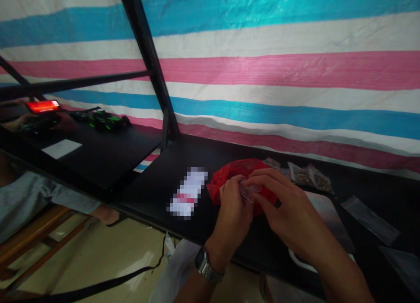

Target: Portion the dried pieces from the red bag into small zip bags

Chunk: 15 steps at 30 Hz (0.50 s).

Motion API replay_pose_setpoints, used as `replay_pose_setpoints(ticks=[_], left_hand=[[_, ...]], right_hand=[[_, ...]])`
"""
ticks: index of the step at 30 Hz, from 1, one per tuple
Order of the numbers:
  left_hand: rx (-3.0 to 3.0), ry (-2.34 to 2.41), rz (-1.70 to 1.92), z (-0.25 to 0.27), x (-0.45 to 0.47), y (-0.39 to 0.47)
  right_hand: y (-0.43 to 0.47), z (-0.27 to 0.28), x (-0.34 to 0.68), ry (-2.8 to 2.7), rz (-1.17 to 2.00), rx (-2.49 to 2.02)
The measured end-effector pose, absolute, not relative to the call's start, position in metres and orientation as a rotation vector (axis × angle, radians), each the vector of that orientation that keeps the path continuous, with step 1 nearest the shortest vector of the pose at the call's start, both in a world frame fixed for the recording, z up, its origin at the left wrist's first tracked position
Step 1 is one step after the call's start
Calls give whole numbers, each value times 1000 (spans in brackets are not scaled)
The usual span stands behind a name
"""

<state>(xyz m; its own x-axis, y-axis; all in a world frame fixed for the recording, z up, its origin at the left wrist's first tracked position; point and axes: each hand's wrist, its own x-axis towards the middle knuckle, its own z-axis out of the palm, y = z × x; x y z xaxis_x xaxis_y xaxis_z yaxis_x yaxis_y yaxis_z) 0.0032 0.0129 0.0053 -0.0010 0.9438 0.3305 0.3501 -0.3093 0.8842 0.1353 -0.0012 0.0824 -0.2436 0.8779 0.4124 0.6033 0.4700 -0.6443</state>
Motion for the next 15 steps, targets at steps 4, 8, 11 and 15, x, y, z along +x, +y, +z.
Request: replay_pose_setpoints(ticks=[4, 8, 11, 15], left_hand=[[1807, 1296, 1286, 6, 2, 11], [1752, 1330, 1309, 9, -3, 15], [1589, 1426, 1433, 18, -13, 21], [1329, 1714, 1504, 31, -30, 24]], right_hand=[[-5, 86, 141, -1944, 474, -1251], [0, 83, 157, -1822, 468, -1290], [9, 76, 166, -1701, 420, -1353], [20, 59, 152, -1813, 406, -1370]])
